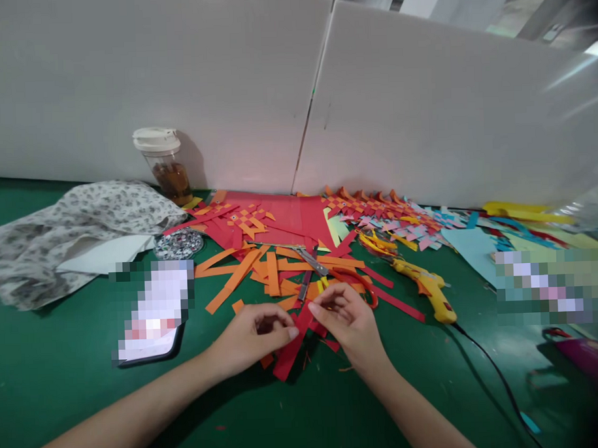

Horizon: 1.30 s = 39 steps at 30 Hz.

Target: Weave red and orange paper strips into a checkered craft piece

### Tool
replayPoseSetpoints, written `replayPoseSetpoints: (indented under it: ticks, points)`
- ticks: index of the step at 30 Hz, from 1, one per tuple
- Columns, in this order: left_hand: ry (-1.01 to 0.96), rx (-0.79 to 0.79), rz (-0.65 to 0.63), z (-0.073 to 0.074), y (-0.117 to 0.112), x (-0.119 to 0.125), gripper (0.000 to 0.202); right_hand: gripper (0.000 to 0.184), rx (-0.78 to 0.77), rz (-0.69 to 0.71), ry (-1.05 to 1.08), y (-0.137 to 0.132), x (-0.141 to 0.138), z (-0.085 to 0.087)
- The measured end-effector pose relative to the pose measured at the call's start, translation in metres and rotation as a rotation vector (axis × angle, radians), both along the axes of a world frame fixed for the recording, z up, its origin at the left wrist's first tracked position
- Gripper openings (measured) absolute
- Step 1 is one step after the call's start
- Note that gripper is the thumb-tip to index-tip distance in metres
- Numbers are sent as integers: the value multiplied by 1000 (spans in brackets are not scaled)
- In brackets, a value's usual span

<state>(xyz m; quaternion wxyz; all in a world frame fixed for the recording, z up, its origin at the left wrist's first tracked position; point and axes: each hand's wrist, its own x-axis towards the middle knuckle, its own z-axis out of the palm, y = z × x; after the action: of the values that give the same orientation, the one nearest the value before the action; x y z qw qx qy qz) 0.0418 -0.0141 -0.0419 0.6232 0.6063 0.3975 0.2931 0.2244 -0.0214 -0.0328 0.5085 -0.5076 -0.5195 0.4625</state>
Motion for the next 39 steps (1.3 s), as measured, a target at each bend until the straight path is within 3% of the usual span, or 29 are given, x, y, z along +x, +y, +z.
replayPoseSetpoints:
  ticks: [12,17,19,22,24,26,35,39]
  points:
    - [-7,-53,0,-4,-1,1,21,23,-10,30,-69,-7,-8,-1]
    - [-80,-110,25,-4,1,1,20,18,49,-114,-92,-2,-1,1]
    - [-121,-145,66,-2,3,1,20,15,146,-211,-275,3,8,3]
    - [-156,-227,136,3,5,1,22,19,311,-294,-860,12,25,5]
    - [-165,-261,184,5,7,-1,22,27,291,-298,-1159,16,33,4]
    - [-195,-276,236,5,8,-3,22,31,237,-256,-1303,19,38,1]
    - [-358,-386,397,0,13,-8,18,40,102,-190,-1329,25,43,-6]
    - [-382,-415,367,2,12,-9,19,35,34,-168,-1326,28,46,1]
